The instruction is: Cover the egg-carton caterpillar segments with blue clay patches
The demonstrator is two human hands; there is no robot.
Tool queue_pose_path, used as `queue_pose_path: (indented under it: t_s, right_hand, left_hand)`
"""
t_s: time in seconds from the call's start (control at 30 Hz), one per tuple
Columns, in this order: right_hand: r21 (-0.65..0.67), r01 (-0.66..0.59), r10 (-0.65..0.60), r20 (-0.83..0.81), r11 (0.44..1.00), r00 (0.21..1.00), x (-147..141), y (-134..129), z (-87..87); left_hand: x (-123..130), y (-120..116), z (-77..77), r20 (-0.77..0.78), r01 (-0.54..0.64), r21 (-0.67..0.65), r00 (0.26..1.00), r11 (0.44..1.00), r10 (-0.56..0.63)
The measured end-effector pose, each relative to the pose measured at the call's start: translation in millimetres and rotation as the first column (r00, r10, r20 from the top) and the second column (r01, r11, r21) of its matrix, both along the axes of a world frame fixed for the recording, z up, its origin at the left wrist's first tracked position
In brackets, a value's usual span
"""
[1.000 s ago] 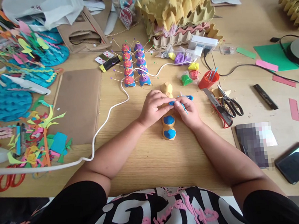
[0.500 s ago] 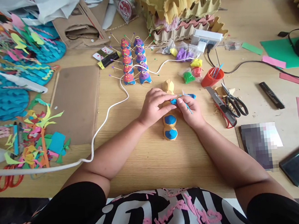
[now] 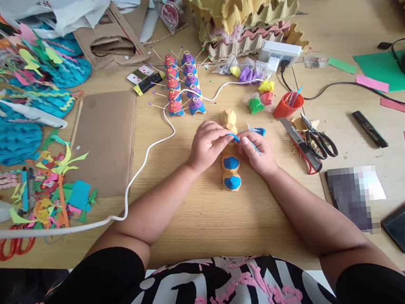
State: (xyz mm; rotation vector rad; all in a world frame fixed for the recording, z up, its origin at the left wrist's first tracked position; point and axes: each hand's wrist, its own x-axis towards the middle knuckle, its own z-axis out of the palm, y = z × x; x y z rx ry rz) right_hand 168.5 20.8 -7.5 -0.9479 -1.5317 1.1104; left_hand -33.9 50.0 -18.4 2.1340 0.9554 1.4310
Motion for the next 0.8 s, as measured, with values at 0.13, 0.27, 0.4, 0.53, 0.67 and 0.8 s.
queue_pose_path:
  t_s: [0.13,0.27,0.4,0.53,0.67,0.8]
  right_hand:
    - [0.004,0.02,-0.021,0.053,1.0,0.998,0,0,-0.4]
    - [0.013,0.042,-0.042,0.045,0.999,0.998,0,1,0.2]
    - [0.012,0.028,-0.029,0.063,1.0,0.998,0,0,0.3]
    - [0.018,-0.004,0.003,0.066,1.0,0.998,-2,-2,-1.0]
    - [0.011,-0.008,0.008,0.054,1.0,0.998,-2,-2,-1.9]
    - [0.006,-0.008,0.008,0.054,1.0,0.999,-2,-3,-1.0]
  left_hand:
    - [0,-1,0.3,0.005,0.013,-0.021,1.0,1.0,-0.013]
    - [1,-4,-0.1,0.108,0.091,-0.104,0.991,0.99,-0.08]
    - [3,-4,-2.3,0.198,0.096,-0.237,0.979,0.967,-0.048]
    - [3,-1,-6.3,0.27,0.154,-0.277,0.96,0.948,-0.077]
    - [4,0,-11.8,0.324,0.198,-0.296,0.941,0.934,-0.097]
    - [5,1,-14.8,0.335,0.202,-0.327,0.938,0.923,-0.086]
